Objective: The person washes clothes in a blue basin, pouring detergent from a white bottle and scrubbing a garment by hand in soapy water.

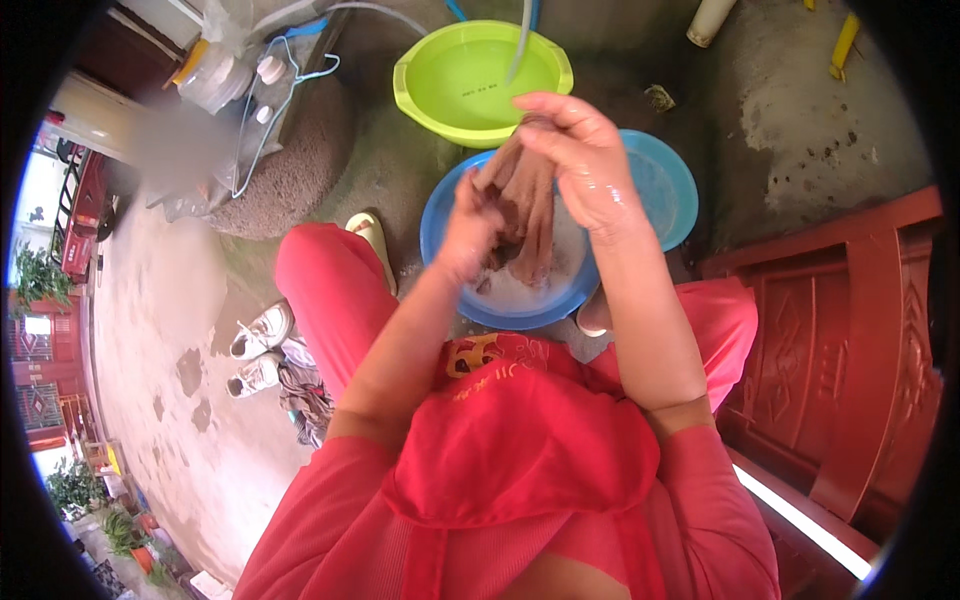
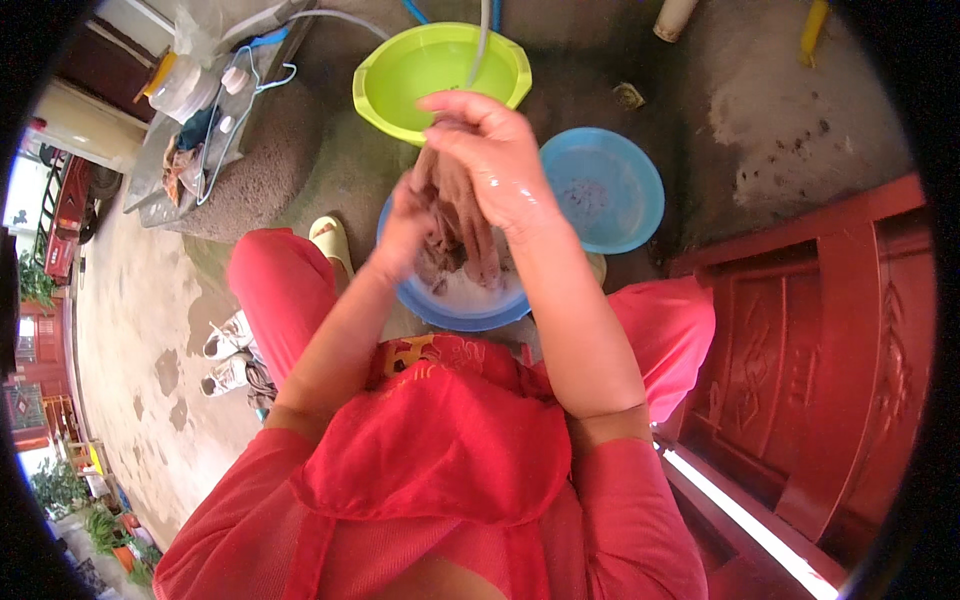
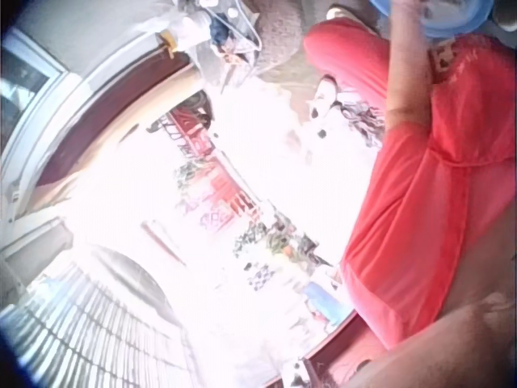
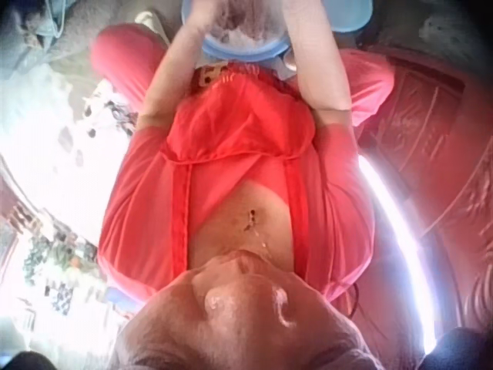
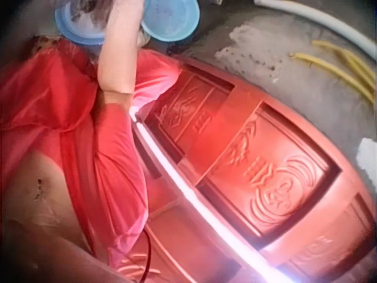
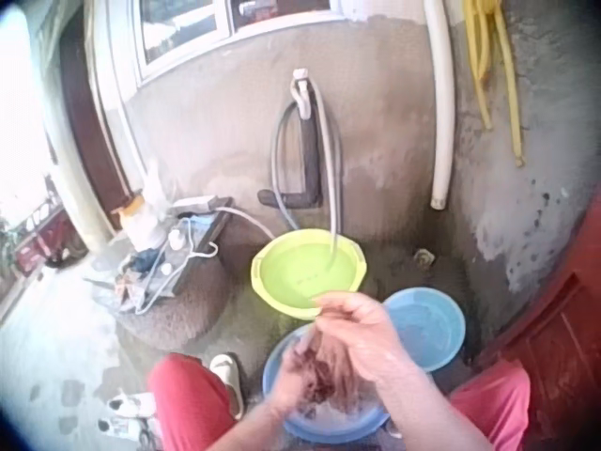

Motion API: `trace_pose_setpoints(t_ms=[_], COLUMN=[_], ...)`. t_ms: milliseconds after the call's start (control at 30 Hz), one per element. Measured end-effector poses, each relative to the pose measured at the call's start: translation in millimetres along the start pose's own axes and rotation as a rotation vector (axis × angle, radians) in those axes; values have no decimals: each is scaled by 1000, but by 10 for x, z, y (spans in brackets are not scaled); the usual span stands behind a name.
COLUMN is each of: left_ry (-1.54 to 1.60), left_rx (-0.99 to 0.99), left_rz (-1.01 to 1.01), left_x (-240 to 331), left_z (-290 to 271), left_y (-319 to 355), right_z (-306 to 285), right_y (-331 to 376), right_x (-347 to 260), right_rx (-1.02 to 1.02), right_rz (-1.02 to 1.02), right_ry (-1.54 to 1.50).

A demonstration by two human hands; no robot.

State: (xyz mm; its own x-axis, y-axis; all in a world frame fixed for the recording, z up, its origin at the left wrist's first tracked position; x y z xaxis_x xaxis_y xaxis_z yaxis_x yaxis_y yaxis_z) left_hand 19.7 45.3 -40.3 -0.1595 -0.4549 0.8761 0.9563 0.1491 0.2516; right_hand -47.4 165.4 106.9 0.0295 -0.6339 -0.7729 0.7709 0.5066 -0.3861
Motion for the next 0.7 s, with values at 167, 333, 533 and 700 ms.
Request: trace_pose_setpoints(t_ms=[167,333,533,700], left_ry=[-369,-355,239,502], left_rx=[119,353,287,-3], left_rz=[14,154,-266,-178], left_x=[-263,-445,-277,-252], left_z=[317,144,26,-341], left_y=[254,166,172,170], right_z=[288,483,113,-191], right_y=[21,47,73,198], right_x=[-51,-100,121,521], right_rx=[52,73,67,-150], right_rz=[44,-12,101,272], right_ry=[42,104,226,388])
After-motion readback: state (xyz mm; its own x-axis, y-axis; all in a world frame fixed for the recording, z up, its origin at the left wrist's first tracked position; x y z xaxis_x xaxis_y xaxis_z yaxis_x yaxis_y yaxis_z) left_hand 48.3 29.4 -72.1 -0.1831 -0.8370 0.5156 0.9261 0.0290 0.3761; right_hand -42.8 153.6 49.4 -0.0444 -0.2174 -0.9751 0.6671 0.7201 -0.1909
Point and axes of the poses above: each hand's wrist, its own y-axis away from the middle knuckle, its own z-axis out of the palm, x = y × z, the point moved 3 cm from there along -y, towards the middle knuckle, and after that the axes turned 12 degrees about -z, right-handed, at the moved point
